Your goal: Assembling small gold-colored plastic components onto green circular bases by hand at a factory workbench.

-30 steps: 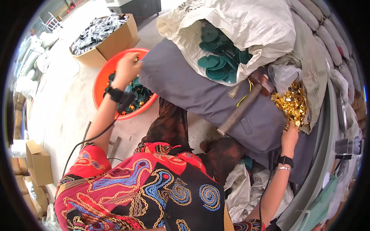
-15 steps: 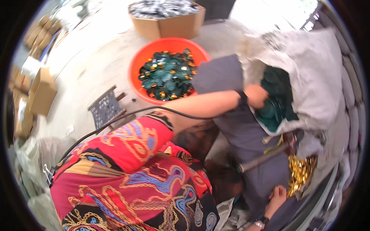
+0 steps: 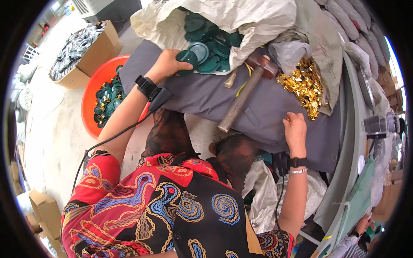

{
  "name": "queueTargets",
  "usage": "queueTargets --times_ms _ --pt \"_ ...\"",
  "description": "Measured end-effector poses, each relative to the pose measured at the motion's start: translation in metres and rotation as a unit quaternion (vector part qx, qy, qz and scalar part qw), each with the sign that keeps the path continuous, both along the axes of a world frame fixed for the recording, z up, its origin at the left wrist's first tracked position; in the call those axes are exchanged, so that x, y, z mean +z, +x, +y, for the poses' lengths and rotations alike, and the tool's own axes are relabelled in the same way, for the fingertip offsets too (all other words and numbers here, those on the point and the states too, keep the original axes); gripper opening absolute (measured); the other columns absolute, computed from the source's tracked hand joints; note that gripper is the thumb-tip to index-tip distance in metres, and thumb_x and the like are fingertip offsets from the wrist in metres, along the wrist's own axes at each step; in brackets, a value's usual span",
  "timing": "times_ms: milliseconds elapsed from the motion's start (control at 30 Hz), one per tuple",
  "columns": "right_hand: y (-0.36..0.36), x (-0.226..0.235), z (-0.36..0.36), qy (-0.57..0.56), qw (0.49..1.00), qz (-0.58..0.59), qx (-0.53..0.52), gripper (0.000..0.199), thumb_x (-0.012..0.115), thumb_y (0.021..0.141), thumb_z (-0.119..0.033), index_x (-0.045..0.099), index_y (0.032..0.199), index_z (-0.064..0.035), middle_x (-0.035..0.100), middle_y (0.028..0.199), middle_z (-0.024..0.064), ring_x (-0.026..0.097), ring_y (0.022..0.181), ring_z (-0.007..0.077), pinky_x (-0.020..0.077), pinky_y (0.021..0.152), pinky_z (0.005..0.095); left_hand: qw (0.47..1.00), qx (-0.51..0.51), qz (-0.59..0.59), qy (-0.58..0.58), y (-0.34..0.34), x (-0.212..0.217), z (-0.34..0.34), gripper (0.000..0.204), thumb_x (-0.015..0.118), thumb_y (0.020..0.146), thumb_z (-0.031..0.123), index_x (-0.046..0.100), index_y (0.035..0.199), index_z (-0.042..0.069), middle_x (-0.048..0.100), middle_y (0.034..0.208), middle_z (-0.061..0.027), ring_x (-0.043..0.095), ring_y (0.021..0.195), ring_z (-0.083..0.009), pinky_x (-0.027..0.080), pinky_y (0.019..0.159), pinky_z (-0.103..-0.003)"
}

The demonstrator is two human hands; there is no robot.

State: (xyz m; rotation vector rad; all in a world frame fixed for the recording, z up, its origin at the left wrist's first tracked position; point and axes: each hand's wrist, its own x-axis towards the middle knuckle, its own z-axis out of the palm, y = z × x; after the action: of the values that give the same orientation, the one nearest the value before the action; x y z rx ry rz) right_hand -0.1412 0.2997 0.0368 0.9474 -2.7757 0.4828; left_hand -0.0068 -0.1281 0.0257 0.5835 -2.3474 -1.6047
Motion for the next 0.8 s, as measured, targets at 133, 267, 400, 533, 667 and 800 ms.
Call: queueTargets --times_ms 133,267,400,533,667,800 --pt "0.005 0.005 0.002 0.015 1.0 -0.026 0.0 0.025 0.066 0.074 0.001 0.063 0.099 0.0001 0.058 0.083 0.014 0.061 0.073 0.0269 0.0495 0.067 0.0342 0.991 -0.024 -0.007 0.129 0.019 0.021 0.02 0.025 0.07 0.076 0.01 0.063 0.096 -0.004 0.063 0.074 -0.0065 0.057 0.048 -0.0103 0.044 0.042 -0.023" --pt "0.046 0.03 -0.039 -0.341 0.855 -0.389 0.033 0.028 0.061 0.08 0.005 0.059 0.108 0.002 0.062 0.089 0.0068 0.062 0.077 0.014 0.0536 0.067 0.028 0.965 -0.09 0.023 0.247 0.039 0.042 0.064 0.018 0.064 0.079 0.006 0.063 0.095 -0.002 0.064 0.076 -0.0047 0.059 0.049 -0.01 0.044 0.041 -0.021" --pt "0.095 0.048 -0.09 -0.391 0.8 -0.426 0.159 0.028 0.057 0.085 0.005 0.055 0.113 0.0037 0.061 0.095 0.0069 0.061 0.083 0.0132 0.0549 0.073 0.0288 0.938 -0.175 0.018 0.299 0.045 0.046 0.12 0.014 0.06 0.079 0.006 0.062 0.091 -0.003 0.062 0.069 -0.0047 0.06 0.049 -0.0106 0.046 0.041 -0.022" --pt "0.106 0.04 -0.102 -0.427 0.753 -0.457 0.204 0.027 0.058 0.087 0.001 0.054 0.113 0.0044 0.06 0.096 0.0081 0.061 0.083 0.0136 0.0544 0.074 0.0287 0.93 -0.203 -0.002 0.307 0.05 0.054 0.149 0.016 0.059 0.081 0.005 0.063 0.095 -0.002 0.063 0.075 -0.0034 0.058 0.054 -0.0067 0.046 0.045 -0.02" --pt "0.111 0.038 -0.099 -0.406 0.78 -0.431 0.205 0.026 0.058 0.088 -0.001 0.053 0.113 0.004 0.059 0.096 0.0065 0.061 0.083 0.0135 0.0543 0.074 0.0286 0.931 -0.201 -0.009 0.305 0.051 0.052 0.154 0.017 0.058 0.081 0.005 0.062 0.095 -0.003 0.063 0.073 -0.0038 0.058 0.054 -0.0065 0.046 0.045 -0.02" --pt "0.115 0.036 -0.1 -0.371 0.836 -0.351 0.2 0.024 0.058 0.087 0.001 0.054 0.11 0.0036 0.057 0.091 0.0039 0.061 0.08 0.0127 0.0535 0.07 0.0269 0.938 -0.194 -0.003 0.288 0.053 0.055 0.157 0.015 0.057 0.081 0.005 0.061 0.091 -0.004 0.062 0.072 -0.0036 0.057 0.054 -0.0061 0.046 0.044 -0.02"
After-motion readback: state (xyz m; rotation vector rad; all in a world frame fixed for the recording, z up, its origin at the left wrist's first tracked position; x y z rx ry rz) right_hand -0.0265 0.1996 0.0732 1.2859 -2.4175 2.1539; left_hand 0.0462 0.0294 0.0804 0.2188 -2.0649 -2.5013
